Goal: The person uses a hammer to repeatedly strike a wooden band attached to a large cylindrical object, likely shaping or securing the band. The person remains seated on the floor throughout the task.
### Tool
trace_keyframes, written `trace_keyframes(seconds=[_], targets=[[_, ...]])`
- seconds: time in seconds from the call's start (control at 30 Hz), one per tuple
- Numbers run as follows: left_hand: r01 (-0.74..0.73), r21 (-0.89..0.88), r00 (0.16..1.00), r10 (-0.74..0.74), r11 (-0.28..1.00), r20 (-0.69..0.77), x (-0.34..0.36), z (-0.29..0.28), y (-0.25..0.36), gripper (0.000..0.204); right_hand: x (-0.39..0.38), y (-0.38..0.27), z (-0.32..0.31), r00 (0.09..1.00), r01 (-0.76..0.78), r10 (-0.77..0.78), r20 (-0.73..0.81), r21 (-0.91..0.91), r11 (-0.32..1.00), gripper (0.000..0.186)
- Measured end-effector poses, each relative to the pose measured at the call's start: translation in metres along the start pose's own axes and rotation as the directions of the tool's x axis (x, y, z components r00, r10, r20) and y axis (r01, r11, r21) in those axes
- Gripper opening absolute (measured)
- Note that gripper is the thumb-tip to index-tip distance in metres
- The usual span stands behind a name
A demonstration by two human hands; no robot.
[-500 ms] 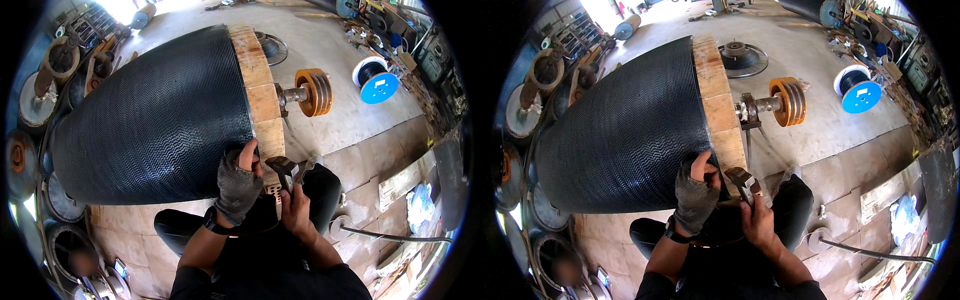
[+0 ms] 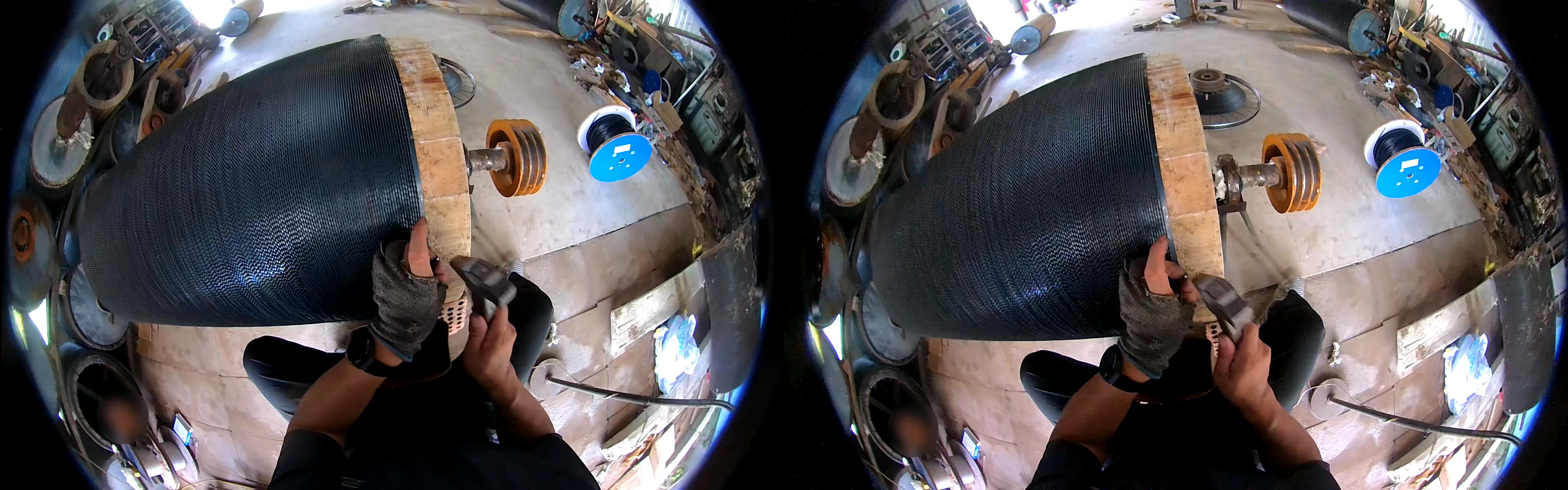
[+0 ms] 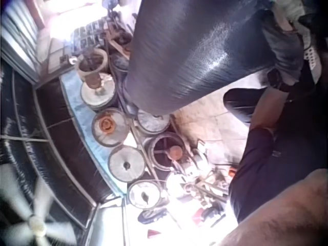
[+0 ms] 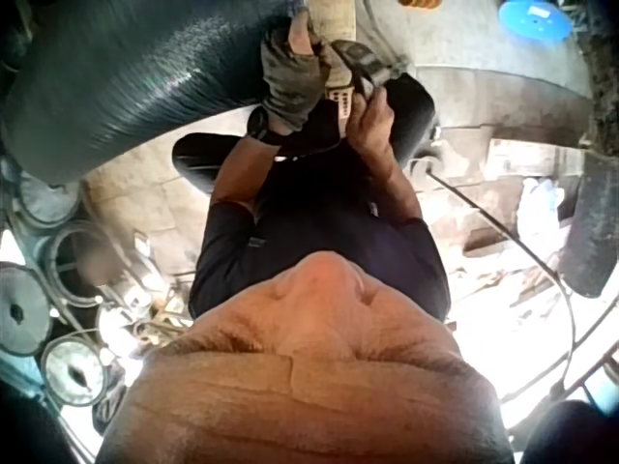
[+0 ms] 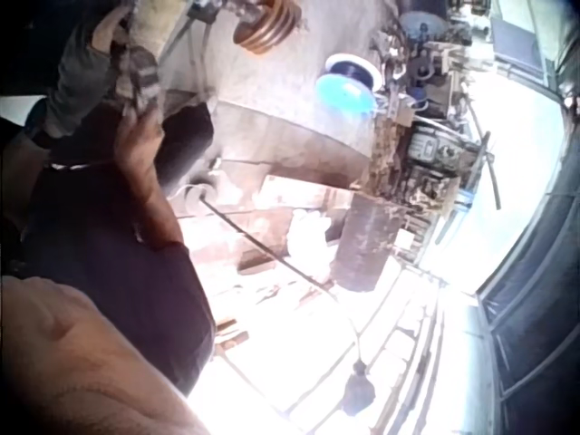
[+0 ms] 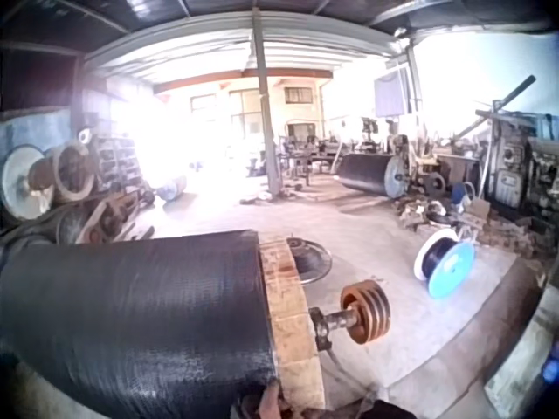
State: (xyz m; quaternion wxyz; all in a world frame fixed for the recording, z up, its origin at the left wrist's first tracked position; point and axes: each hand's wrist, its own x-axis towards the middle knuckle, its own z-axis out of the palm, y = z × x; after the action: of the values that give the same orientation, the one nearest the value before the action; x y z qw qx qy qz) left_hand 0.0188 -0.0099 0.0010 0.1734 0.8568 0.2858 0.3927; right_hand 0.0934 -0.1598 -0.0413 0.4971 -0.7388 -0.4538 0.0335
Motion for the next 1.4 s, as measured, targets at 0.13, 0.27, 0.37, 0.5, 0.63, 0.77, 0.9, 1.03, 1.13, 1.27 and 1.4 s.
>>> trace_keyframes(seconds=[0.13, 0.27, 0.37, 0.5, 0.63, 0.77, 0.9, 1.03, 1.13, 1.27, 1.4], targets=[[0.055, -0.078, 0.998, -0.053, 0.995, 0.032, 0.0, -0.003, 0.002, 0.067, 0.004, 0.002, 0.002, 0.996, -0.074, 0.075, 0.054, -0.016, 0.997, 0.02], [-0.102, 0.02, 0.985, 0.103, 0.995, -0.139, -0.005, 0.008, -0.003, 0.071, 0.001, 0.002, 0.003, 0.998, -0.043, 0.045, 0.042, -0.042, 0.998, 0.019], [-0.09, 0.079, 0.989, 0.099, 0.993, -0.111, -0.009, 0.008, -0.007, 0.075, 0.006, -0.003, 0.002, 0.985, -0.123, 0.135, 0.104, -0.111, 0.986, 0.018], [-0.072, 0.021, 0.993, 0.074, 0.997, -0.087, -0.012, 0.014, -0.009, 0.077, -0.006, -0.004, -0.005, 0.996, 0.052, -0.048, -0.075, 0.049, 0.997, 0.023], [-0.057, 0.038, 0.996, 0.059, 0.998, -0.066, -0.015, -0.001, -0.003, 0.075, 0.01, 0.007, 0.011, 0.991, -0.099, 0.109, 0.075, -0.124, 0.987, 0.02], [-0.132, 0.065, 0.991, 0.132, 0.989, 0.005, -0.059, -0.022, -0.012, 0.065, -0.009, 0.0, -0.003, 0.995, -0.078, 0.087, -0.039, 0.198, 0.977, 0.021], [-0.162, 0.092, 0.92, 0.117, 0.982, 0.374, -0.115, -0.02, -0.034, 0.049, 0.002, 0.016, 0.02, 0.994, 0.075, -0.079, -0.069, -0.057, 0.996, 0.017], [-0.2, 0.079, 0.811, 0.12, 0.977, 0.572, -0.193, 0.007, -0.064, 0.044, -0.006, 0.004, 0.012, 0.997, -0.054, 0.06, -0.039, 0.141, 0.989, 0.016], [-0.127, 0.098, 0.721, 0.024, 0.987, 0.692, -0.189, 0.007, -0.061, 0.044, -0.006, 0.004, 0.01, 0.972, 0.149, -0.127, -0.196, 0.1, 0.984, 0.015], [-0.16, 0.042, 0.792, 0.103, 0.986, 0.602, -0.198, 0.009, -0.065, 0.043, -0.002, 0.016, 0.029, 0.985, -0.162, 0.167, 0.035, -0.115, 0.98, 0.015], [0.177, -0.029, 0.692, -0.104, 0.984, 0.715, -0.146, -0.013, -0.038, 0.037, -0.014, -0.004, 0.011, 0.98, -0.149, 0.177, -0.095, 0.243, 0.959, 0.023]])
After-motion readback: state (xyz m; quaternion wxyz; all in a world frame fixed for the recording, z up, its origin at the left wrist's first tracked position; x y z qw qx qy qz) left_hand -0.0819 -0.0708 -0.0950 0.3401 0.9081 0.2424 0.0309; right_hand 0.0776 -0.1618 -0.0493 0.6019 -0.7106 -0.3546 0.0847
